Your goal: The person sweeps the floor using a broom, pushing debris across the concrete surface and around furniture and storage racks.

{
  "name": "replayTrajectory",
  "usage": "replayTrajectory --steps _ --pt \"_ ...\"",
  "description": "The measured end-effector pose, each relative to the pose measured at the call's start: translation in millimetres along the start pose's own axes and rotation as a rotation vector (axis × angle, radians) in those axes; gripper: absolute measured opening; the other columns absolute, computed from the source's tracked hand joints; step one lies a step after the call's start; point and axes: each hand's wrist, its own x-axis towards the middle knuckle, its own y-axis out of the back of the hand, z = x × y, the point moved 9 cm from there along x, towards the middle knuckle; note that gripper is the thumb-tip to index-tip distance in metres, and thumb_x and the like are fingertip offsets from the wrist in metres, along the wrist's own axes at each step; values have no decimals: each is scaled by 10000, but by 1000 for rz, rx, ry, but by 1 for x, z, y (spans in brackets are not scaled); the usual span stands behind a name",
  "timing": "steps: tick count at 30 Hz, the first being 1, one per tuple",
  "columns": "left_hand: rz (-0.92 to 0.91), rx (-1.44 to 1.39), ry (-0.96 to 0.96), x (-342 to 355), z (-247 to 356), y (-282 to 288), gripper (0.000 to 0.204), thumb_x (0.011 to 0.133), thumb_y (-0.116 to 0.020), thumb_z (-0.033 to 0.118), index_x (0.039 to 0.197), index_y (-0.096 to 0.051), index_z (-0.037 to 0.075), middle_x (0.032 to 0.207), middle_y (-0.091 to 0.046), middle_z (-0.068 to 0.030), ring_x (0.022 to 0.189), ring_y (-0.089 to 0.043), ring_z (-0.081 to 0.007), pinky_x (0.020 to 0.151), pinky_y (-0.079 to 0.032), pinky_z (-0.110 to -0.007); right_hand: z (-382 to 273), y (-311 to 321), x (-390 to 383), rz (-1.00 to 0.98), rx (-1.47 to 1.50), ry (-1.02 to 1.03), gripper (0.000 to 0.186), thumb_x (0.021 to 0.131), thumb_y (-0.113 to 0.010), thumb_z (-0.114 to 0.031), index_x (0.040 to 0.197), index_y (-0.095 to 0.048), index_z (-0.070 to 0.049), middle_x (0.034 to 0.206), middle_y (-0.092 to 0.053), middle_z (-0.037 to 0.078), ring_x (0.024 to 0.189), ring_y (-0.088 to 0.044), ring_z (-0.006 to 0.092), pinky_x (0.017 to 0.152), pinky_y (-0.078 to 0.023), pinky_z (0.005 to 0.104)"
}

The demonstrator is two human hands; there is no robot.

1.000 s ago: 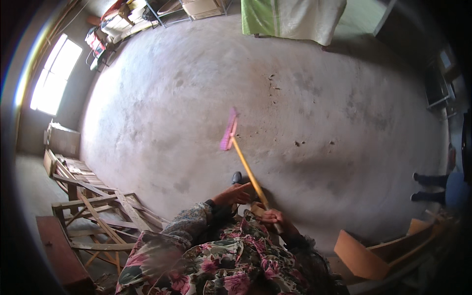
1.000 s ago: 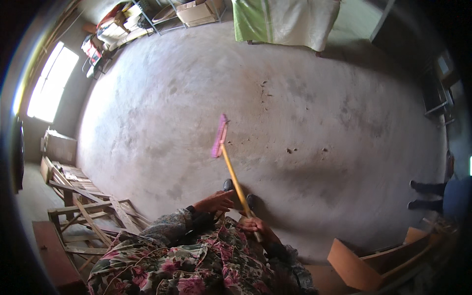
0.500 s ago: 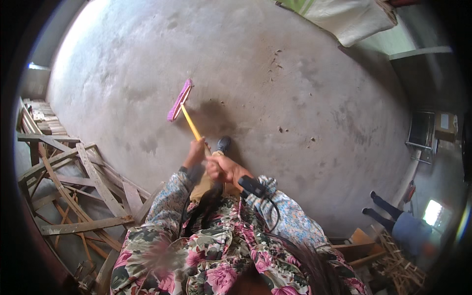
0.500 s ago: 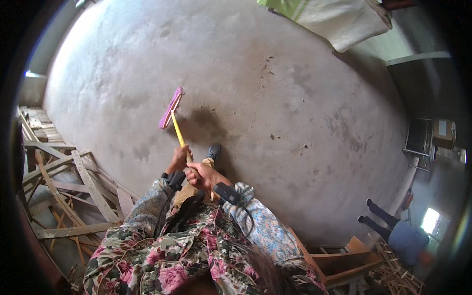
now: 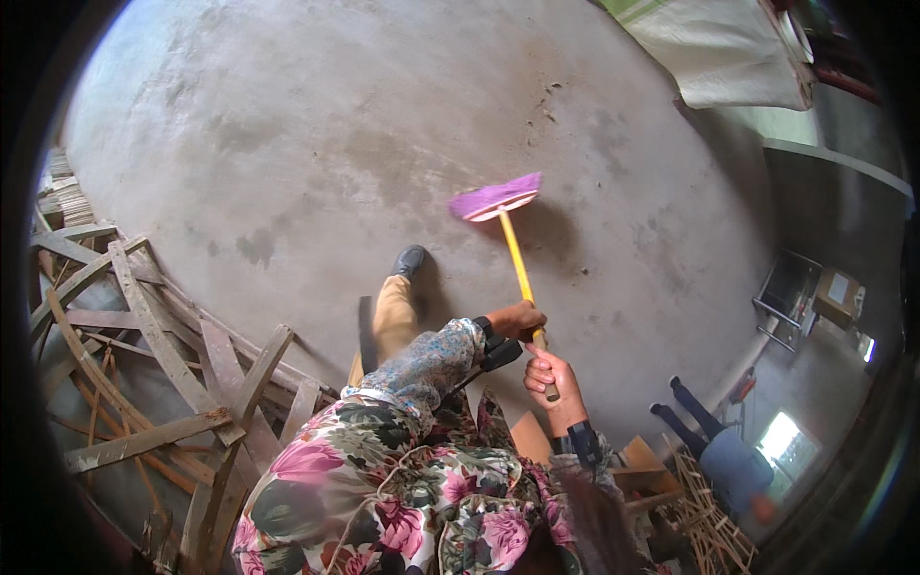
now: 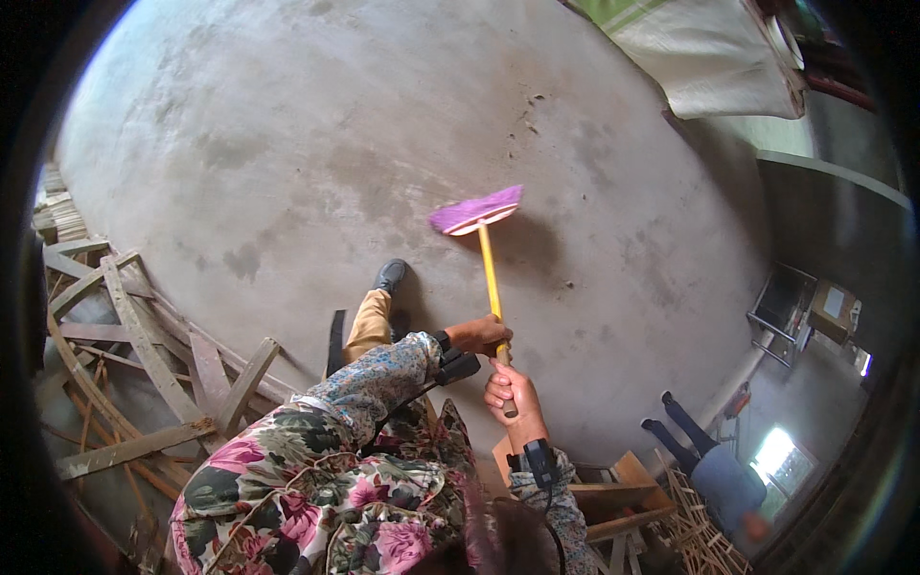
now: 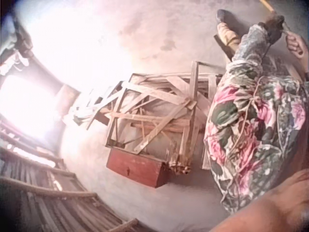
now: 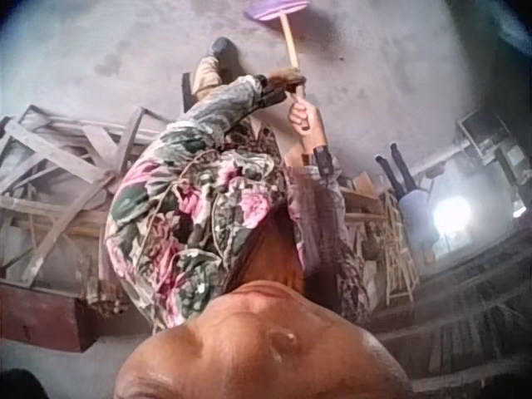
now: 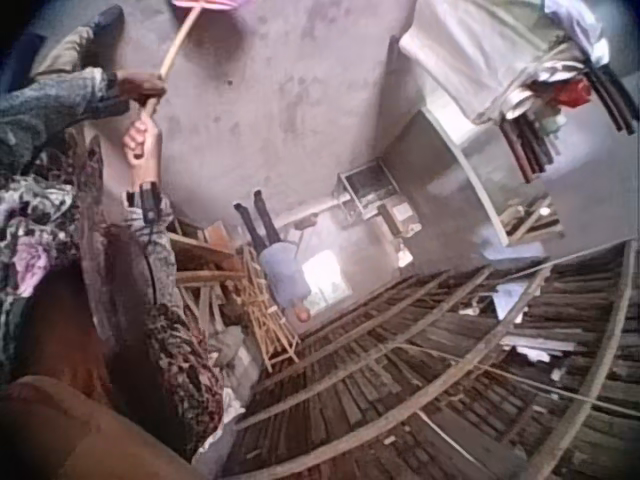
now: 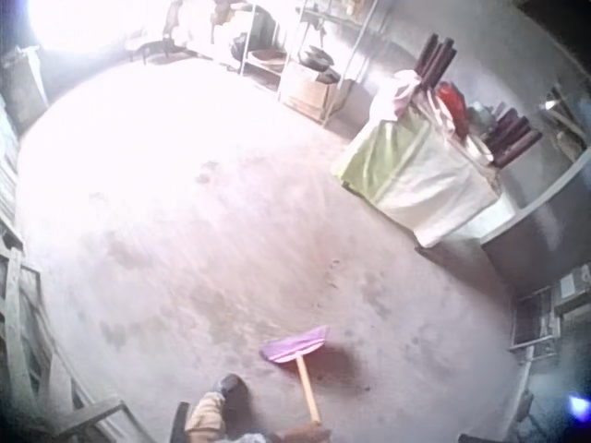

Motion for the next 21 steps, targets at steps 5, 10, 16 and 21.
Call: replayTrajectory --steps 5,10,16,21 --pt "-184 -200 -73 -37 42 -53 177 815 -557 120 846 -474 -33 727 -565 -82 646 -604 -207 546 -522 -317 -14 -11 -37 265 -586 273 202 879 -477 -118 1056 -407 -53 563 -345 -15 369 -339 79 337 -309 255" --pt "187 25 -103 -93 55 5 217 848 -544 158 936 -454 -18 791 -578 -99 671 -600 -180 551 -519 -299 21 -46 -27 -28 -369 98 113 876 -479 -115 919 -382 -78 536 -343 -41 365 -347 64 324 -313 233" --pt "480 82 -273 -148 102 127 176 835 -576 197 799 -509 38 644 -524 -36 578 -540 -141 498 -475 -289 40 -138 70 -416 -177 -269 206 887 -501 -165 749 -350 -140 500 -325 -79 399 -321 22 382 -282 203" --pt "439 135 -279 -101 103 140 95 817 -475 74 732 -487 33 628 -505 -51 521 -504 -152 455 -429 -289 20 -122 105 -407 -26 -221 313 894 -487 -205 611 -362 -160 483 -341 -72 380 -301 27 370 -253 193"
